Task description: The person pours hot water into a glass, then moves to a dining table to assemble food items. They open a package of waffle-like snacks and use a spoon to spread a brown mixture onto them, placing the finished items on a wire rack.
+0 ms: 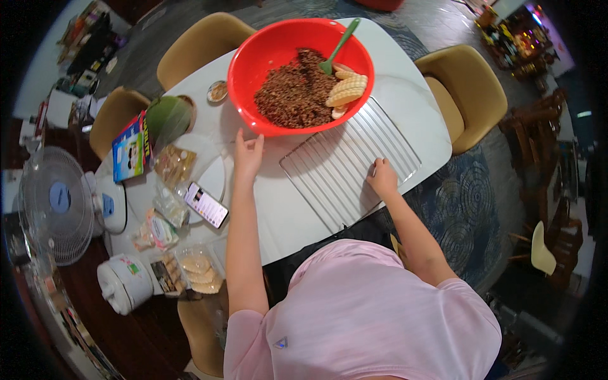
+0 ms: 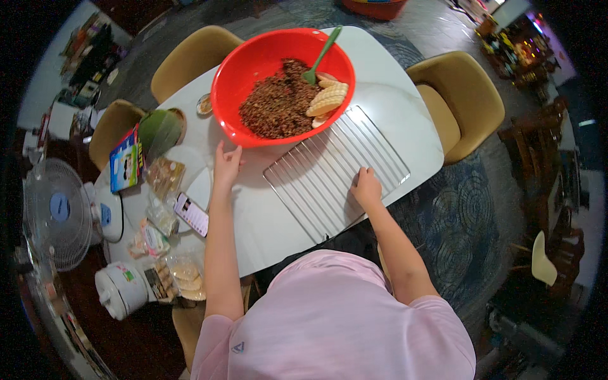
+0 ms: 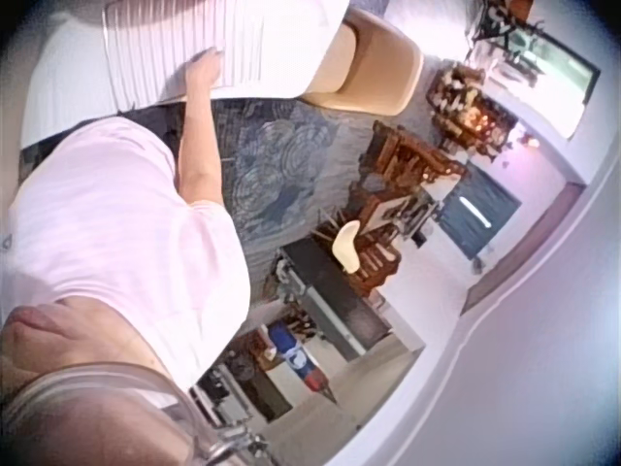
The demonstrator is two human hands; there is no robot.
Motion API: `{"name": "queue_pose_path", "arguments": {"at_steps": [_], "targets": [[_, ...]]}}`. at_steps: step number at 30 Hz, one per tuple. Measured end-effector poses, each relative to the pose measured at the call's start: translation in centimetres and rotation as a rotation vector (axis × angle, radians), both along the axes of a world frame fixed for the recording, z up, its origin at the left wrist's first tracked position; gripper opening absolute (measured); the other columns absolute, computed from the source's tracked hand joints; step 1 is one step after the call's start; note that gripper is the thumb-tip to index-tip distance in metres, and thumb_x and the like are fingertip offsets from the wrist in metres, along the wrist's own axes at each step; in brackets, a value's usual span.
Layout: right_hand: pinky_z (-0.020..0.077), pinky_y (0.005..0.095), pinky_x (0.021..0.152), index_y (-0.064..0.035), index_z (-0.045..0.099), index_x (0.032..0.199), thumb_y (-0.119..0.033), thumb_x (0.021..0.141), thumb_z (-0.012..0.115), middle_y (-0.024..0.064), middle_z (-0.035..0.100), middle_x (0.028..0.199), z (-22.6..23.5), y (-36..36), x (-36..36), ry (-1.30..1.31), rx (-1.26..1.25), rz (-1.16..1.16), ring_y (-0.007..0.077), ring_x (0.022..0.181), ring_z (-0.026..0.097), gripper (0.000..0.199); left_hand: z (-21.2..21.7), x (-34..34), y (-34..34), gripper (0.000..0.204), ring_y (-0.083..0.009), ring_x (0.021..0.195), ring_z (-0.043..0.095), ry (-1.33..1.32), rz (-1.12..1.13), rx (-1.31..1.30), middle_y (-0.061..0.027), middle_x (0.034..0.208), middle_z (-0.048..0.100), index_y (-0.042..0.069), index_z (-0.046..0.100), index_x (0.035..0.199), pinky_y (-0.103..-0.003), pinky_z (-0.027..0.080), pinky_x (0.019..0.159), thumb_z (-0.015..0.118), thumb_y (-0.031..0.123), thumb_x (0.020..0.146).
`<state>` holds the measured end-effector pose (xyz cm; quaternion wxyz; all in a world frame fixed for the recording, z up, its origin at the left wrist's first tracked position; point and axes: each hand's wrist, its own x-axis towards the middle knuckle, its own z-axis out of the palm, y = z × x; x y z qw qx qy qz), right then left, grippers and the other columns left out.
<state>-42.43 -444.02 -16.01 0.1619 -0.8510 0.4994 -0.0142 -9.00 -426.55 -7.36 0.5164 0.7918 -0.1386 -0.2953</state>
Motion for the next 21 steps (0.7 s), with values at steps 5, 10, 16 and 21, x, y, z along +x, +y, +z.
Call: {"name": "queue_pose_path", "arguments": {"at_steps": [5,10,16,21], "targets": [[0.0506,0.0478,0.067,-0.0083,0.054,0.095,-0.006,0.075,0.059,0.0177,0.054,0.1,0.0,-9.0,-1.9,-0.002,-0.079,-0.04,0.039,0.08,0.061,0.021,-3.4,1.3,-6.7,0.063,-0.0274,0.105,0.057,-0.159,0.238,-0.19,-0.0189,0.115,0.056,-0.004,0.032,0.133,-0.035,0.043,0.092,0.064,0.015,0.083],[0.0508,0.0456,0.069,-0.0093,0.056,0.098,-0.001,0.076,0.055,0.0157,0.055,0.1,0.2,-17.4,-2.7,0.068,-0.118,0.004,0.0364,0.083,0.061,0.023,-2.5,-0.9,-6.1,0.058,-0.0264,0.099,0.058,-0.161,0.24,-0.2,-0.0173,0.115,0.056,-0.001,0.035,0.131,-0.035,0.05,0.081,0.061,0.004,0.08],[0.0501,0.0439,0.07,-0.0098,0.057,0.099,0.002,0.076,0.054,0.0135,0.053,0.099,1.6,-25.9,-1.8,0.046,-0.12,0.161,0.0339,0.087,0.06,0.026,-0.5,-10.4,-1.4,0.061,-0.0229,0.092,0.059,-0.06,0.448,0.004,-0.0146,0.116,0.054,0.003,0.031,0.135,-0.031,0.051,0.066,0.061,0.005,0.081],[0.0495,0.0442,0.07,-0.01,0.056,0.097,0.003,0.074,0.054,0.0132,0.053,0.099,0.5,-29.0,-1.4,-0.043,-0.158,0.31,0.035,0.087,0.059,0.027,-1.1,-18.2,2.2,0.06,-0.0262,0.106,0.055,-0.19,0.595,-0.106,-0.0156,0.12,0.054,-0.003,0.033,0.134,-0.035,0.04,0.096,0.058,0.001,0.079]]}}
